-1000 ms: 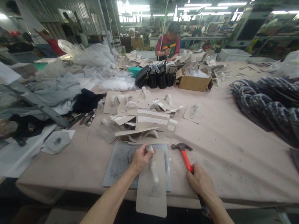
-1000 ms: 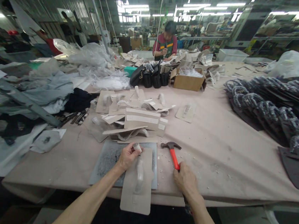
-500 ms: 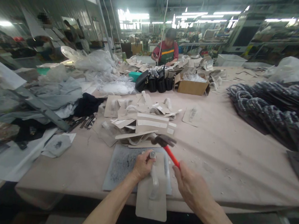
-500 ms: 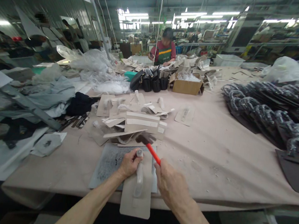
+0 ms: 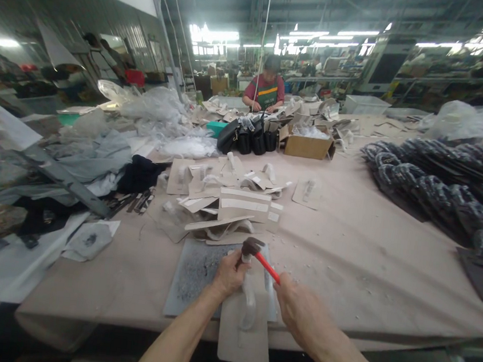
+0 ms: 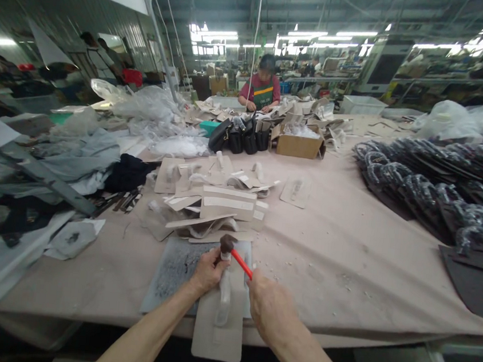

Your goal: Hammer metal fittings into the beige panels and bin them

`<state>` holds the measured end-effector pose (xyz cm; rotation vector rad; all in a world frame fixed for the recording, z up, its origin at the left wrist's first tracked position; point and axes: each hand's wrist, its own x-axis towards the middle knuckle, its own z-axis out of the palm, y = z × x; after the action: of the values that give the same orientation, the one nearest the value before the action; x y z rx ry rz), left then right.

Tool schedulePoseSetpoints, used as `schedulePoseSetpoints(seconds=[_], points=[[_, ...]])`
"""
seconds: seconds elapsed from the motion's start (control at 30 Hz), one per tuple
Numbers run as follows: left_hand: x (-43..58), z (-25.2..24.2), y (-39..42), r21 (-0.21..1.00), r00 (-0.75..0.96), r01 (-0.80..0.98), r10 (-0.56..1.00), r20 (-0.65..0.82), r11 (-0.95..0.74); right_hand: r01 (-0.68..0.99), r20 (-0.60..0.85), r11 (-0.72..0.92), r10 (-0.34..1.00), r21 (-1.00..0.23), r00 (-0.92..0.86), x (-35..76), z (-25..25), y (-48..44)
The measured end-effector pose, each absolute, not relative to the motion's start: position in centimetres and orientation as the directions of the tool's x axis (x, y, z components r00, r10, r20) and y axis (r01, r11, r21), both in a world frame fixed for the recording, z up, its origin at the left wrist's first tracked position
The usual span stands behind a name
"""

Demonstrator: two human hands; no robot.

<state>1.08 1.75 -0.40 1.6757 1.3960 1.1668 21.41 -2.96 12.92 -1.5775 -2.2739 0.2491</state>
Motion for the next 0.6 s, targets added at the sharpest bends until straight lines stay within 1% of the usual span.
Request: schedulePoseSetpoints(seconds=[0.03, 0.07, 0.1, 0.17, 0.27, 0.33, 0.37, 0.4, 0.43, 0.47, 0.53, 0.57, 0.6], points=[[1.1, -0.5, 1.7, 0.894, 0.035, 0.393, 0.975, 0.220, -0.216, 0.892, 0.059, 0.336, 0.941, -0.303, -0.334, 21.6, 11.5, -3.0], [1.1, -0.5, 1.7, 0.893, 0.035, 0.392, 0.973, 0.226, -0.222, 0.910, -0.032, 0.315, 0.942, -0.269, -0.335, 21.9, 10.5, -2.9], [1.1, -0.5, 1.7, 0.892, 0.033, 0.388, 0.971, 0.236, -0.230, 0.922, -0.084, 0.300, 0.941, -0.246, -0.328, 22.3, 9.7, -2.9], [1.1, -0.5, 1.7, 0.895, 0.029, 0.374, 0.968, 0.250, -0.243, 0.937, -0.140, 0.261, 0.944, -0.231, -0.298, 23.3, 8.8, -2.5], [1.1, -0.4, 1.7, 0.902, 0.022, 0.362, 0.969, 0.245, -0.236, 0.966, -0.223, 0.127, 0.958, -0.226, -0.178, 25.4, 7.2, -1.7], [1.1, -0.4, 1.7, 0.907, 0.021, 0.355, 0.971, 0.236, -0.228, 0.986, -0.289, 0.017, 0.955, -0.165, -0.064, 26.9, 5.8, -1.1], [1.1, -0.4, 1.7, 0.910, 0.020, 0.349, 0.973, 0.232, -0.224, 0.994, -0.290, -0.010, 0.957, -0.112, -0.023, 27.5, 5.2, -0.8], [1.1, -0.4, 1.8, 0.913, 0.017, 0.343, 0.974, 0.227, -0.219, 0.998, -0.255, -0.012, 0.967, -0.055, -0.002, 27.9, 4.6, -0.6], [1.1, -0.5, 1.8, 0.918, 0.012, 0.334, 0.974, 0.224, -0.215, 1.000, -0.184, 0.010, 0.983, -0.009, -0.012, 28.1, 4.3, -0.6], [1.1, -0.5, 1.8, 0.922, 0.006, 0.324, 0.975, 0.222, -0.212, 0.998, -0.087, 0.060, 0.995, 0.012, -0.059, 27.9, 4.1, -0.6], [1.0, -0.6, 1.8, 0.931, -0.004, 0.301, 0.976, 0.217, -0.205, 0.969, 0.091, 0.247, 0.965, -0.021, -0.245, 26.4, 4.3, -1.1], [1.0, -0.6, 1.8, 0.936, -0.008, 0.289, 0.977, 0.214, -0.203, 0.925, 0.132, 0.375, 0.922, -0.063, -0.364, 25.2, 4.5, -1.6], [1.1, -0.6, 1.8, 0.940, -0.012, 0.276, 0.978, 0.210, -0.198, 0.856, 0.136, 0.504, 0.862, -0.116, -0.489, 23.8, 4.8, -2.1]])
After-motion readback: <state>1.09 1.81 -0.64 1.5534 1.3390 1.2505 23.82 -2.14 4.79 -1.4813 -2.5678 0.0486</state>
